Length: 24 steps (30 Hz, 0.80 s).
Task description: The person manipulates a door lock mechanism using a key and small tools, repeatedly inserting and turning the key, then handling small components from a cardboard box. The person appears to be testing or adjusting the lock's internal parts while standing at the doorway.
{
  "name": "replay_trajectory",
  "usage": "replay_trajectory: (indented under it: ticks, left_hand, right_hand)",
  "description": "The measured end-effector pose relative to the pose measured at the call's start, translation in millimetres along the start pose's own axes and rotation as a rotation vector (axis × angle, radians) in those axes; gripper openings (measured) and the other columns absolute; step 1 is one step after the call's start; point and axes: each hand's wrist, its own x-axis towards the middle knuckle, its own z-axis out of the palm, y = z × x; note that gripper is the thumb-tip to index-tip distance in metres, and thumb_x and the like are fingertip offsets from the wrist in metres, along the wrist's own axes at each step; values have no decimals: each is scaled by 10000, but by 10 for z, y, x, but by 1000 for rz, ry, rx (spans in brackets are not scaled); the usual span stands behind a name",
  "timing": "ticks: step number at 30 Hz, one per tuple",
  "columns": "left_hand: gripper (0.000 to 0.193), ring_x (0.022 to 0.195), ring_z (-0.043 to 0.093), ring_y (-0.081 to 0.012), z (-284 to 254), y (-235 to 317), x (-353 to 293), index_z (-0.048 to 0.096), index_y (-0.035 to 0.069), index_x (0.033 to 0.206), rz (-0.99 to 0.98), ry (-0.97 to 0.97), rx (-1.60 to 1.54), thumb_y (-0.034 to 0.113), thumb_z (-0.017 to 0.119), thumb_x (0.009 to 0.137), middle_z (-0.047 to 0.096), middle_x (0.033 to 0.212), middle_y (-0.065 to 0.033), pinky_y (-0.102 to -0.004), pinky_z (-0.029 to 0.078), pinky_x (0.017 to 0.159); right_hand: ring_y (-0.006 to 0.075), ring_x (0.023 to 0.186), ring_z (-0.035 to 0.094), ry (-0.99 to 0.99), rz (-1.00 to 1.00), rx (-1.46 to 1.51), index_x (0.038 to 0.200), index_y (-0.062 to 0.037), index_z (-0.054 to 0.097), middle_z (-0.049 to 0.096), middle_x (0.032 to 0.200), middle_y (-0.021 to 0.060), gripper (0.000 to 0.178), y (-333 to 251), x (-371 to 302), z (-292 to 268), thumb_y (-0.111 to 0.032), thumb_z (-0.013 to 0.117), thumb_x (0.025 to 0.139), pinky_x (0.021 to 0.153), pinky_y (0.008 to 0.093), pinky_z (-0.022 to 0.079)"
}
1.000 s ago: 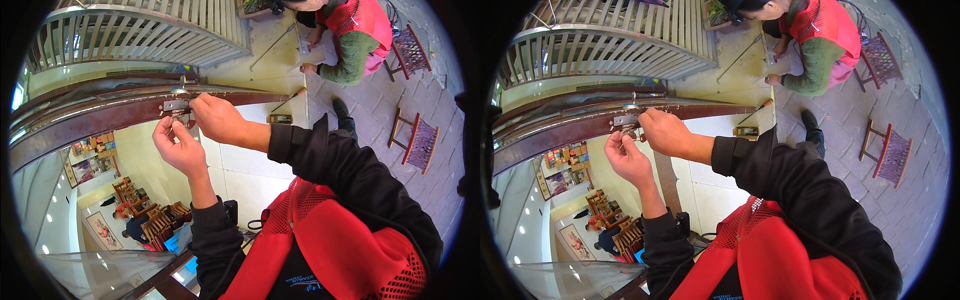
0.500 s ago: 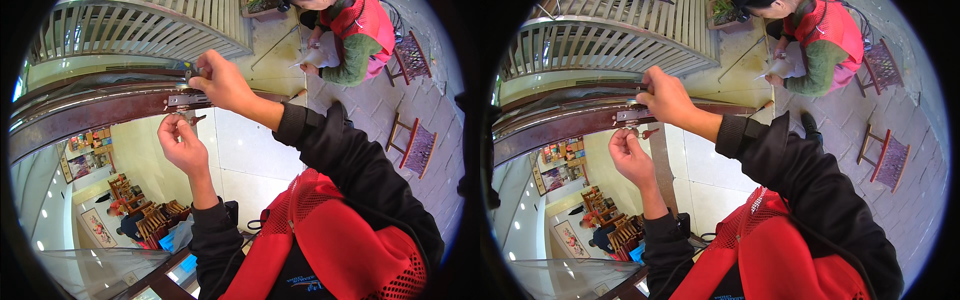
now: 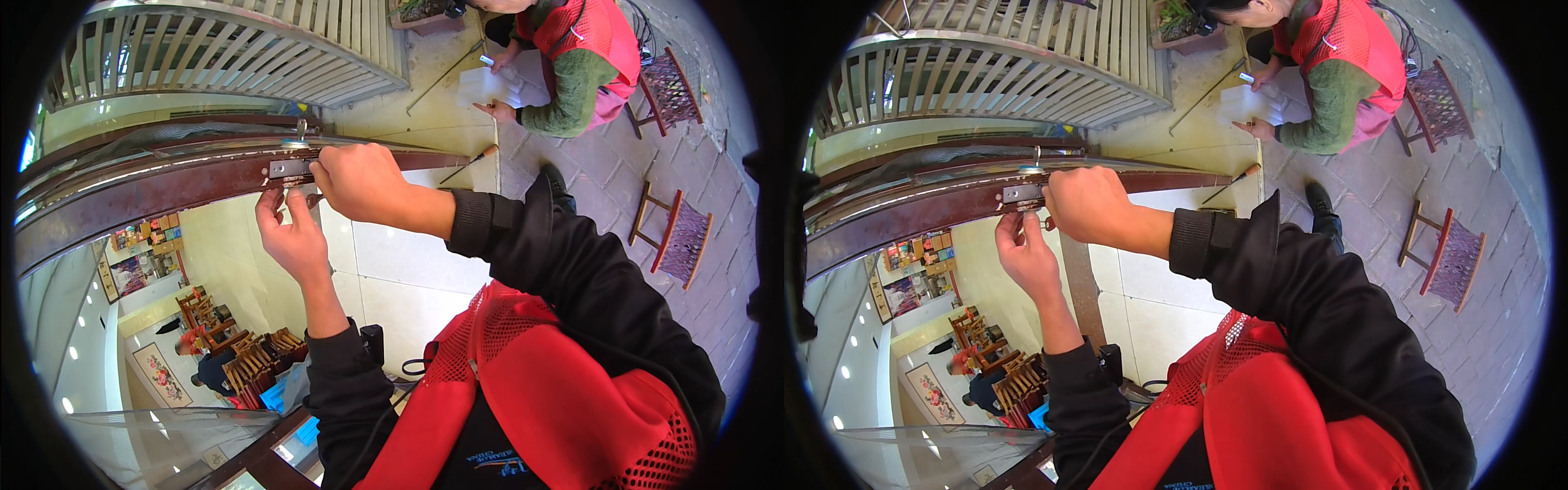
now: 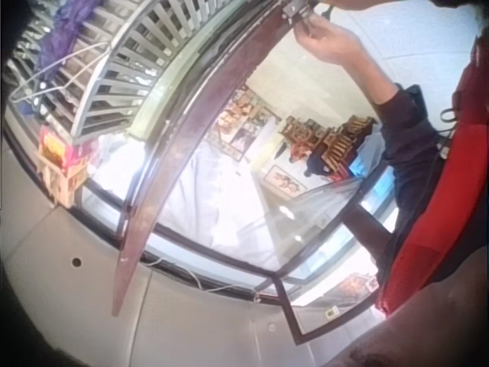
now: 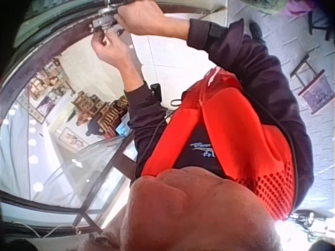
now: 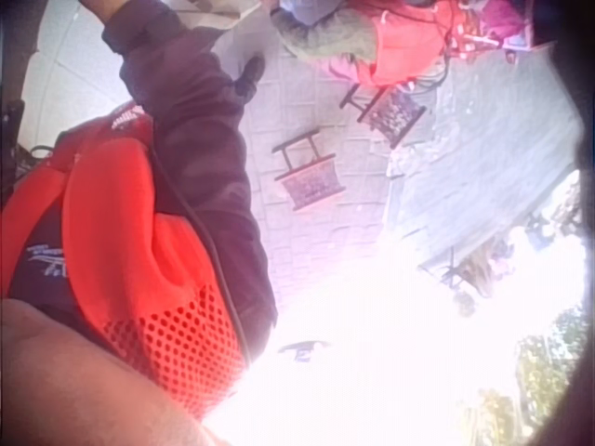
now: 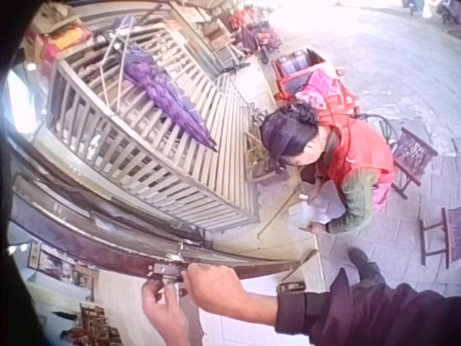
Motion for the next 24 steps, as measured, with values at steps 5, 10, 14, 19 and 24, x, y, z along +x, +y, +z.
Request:
replay_trajectory:
  ticks: [5,10,14,19,24]
  left_hand:
    - [292,978,632,-212,-30,-53,26,598,-58,1115,-45,-43,-31,164,638,931,670,1073,-131,-362,477,909]
    - [297,969,628,-188,-10,-186,92,585,-56,1120,-13,-48,-24,172,643,938,675,1036,-125,-330,500,858]
    - [293,924,625,-171,-12,-207,91,575,-57,1109,-5,-83,-125,179,646,951,674,1019,-121,-318,501,831]
    - [222,900,604,-126,-60,-193,122,558,-59,1088,-51,-145,-144,114,630,969,648,1012,-97,-263,486,798]
    - [210,860,603,-118,-93,-240,158,582,-56,1055,-42,-177,-170,117,652,958,663,980,-90,-262,485,788]
  right_hand:
    - [233,440,486,-241,522,763,724,28,596,554,558,128,305,-121,121,-66,-198,528,916,458,383,397]
    - [140,454,478,-377,802,1167,768,24,611,567,598,76,309,-131,110,-149,-201,498,947,447,301,384]
    - [217,660,603,-31,86,343,902,19,618,619,774,115,206,-4,-2,-142,-182,578,926,574,356,487]
    - [248,780,609,186,-753,-213,922,-11,607,577,817,84,268,253,89,-140,-206,696,760,671,373,511]
    - [231,702,599,95,-821,-350,782,-43,553,561,771,74,277,267,145,-119,-272,702,736,610,359,508]
